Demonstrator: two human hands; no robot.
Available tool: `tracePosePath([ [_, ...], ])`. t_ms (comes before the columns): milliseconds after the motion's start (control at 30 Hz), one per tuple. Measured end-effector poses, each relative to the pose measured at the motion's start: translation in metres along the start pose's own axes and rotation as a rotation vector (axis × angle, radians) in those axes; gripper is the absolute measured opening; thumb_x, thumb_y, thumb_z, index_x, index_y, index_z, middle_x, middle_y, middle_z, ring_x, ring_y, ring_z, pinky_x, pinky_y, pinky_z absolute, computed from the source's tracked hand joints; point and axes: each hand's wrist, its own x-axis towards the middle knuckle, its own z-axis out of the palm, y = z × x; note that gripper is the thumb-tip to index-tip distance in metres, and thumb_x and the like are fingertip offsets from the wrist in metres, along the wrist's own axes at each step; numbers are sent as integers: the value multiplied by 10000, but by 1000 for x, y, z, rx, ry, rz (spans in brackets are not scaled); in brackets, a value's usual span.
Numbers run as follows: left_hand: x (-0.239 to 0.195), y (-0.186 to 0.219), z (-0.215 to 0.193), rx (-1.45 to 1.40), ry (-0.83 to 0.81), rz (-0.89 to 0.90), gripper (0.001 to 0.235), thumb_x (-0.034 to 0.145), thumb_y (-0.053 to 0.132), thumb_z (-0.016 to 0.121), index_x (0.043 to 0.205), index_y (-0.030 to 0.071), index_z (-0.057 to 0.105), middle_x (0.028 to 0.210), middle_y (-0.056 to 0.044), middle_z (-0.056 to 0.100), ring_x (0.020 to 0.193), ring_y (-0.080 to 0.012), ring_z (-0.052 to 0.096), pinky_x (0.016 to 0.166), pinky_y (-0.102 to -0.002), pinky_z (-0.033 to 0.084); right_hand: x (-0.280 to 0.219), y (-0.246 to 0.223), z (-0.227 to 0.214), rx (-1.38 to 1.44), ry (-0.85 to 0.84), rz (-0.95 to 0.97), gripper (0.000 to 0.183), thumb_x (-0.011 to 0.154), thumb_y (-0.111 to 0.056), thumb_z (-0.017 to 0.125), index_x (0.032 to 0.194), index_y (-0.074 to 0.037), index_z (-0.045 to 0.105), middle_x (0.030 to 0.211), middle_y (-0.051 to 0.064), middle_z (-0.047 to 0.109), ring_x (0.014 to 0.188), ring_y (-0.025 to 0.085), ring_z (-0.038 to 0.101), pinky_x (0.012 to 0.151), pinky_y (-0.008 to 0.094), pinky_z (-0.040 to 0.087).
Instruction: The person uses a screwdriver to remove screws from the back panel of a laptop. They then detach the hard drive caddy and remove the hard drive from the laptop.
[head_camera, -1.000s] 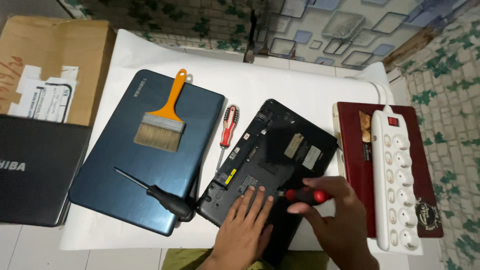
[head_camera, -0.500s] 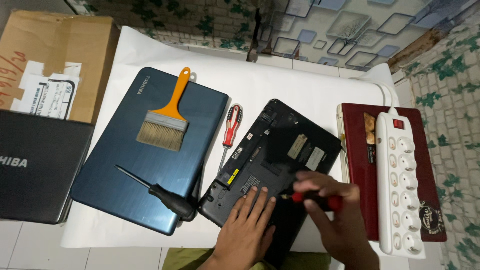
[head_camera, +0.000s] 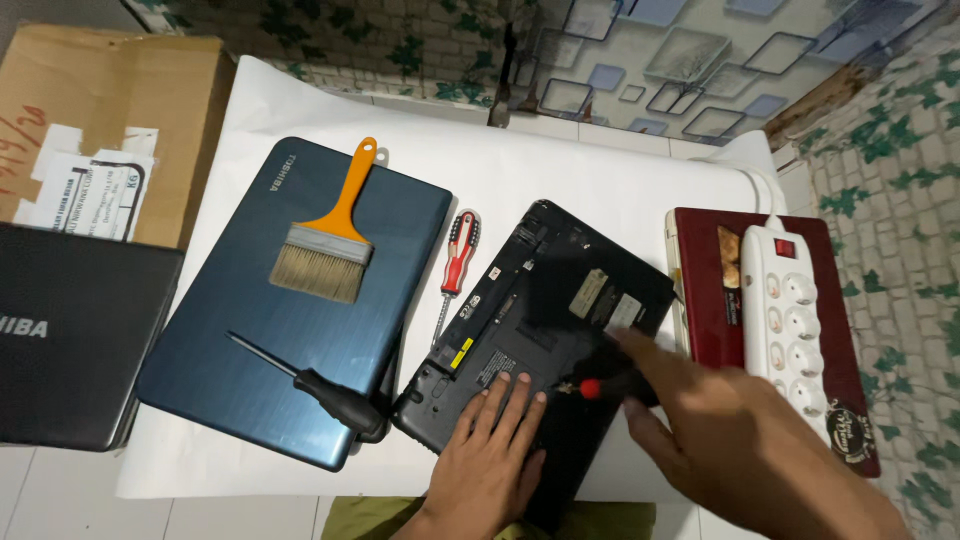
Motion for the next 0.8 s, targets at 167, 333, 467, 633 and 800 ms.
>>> tracePosePath([
  [167,-1,-1,5,-7,35,1,722,1060,373,746,1685,58,565,1770,-218,523,1628,-430,468,1263,-540,405,25,-13,-12,-231,-122,20,511,1138,-659,383,1483,-296,482,875,-8,696,545,189,716,496,371,628],
  [333,-3,-2,3,-75,-11,-31,705,1055,360,749,1669,59,578,1782,-220,500,1651,-428,430,1274,-532,383,28,-22,-21,-102,-209,-32,812,1107,-366,548,1850,-435,228,1525,-82,594,1275,214,712,866,489,723],
  [467,-2,-2,3,-66,-1,-30,693,1072,366,733,1672,58,576,1776,-219,502,1646,-430,435,1262,-547,395,25,-37,-38,-372,-424,146,789,1141,-611,191,1869,-404,-30,1159,-39,693,1016,241,764,750,457,644],
  [633,-4,-2,6,-45,3,-31,693,1066,379,719,1672,73,579,1786,-212,488,1651,-424,433,1266,-539,392,34,-3,-7,-151,-72,-227,767,1107,-555,609,1794,-300,385,1580,64,575,1277,309,702,767,523,759],
  [800,-3,-2,4,-90,-37,-42,678,1109,378,683,1695,64,548,1788,-229,478,1646,-448,419,1252,-574,390,35,13,18,-260,169,-579,370,1092,-169,645,1455,-236,667,1319,88,780,1028,307,802,630,441,783],
])
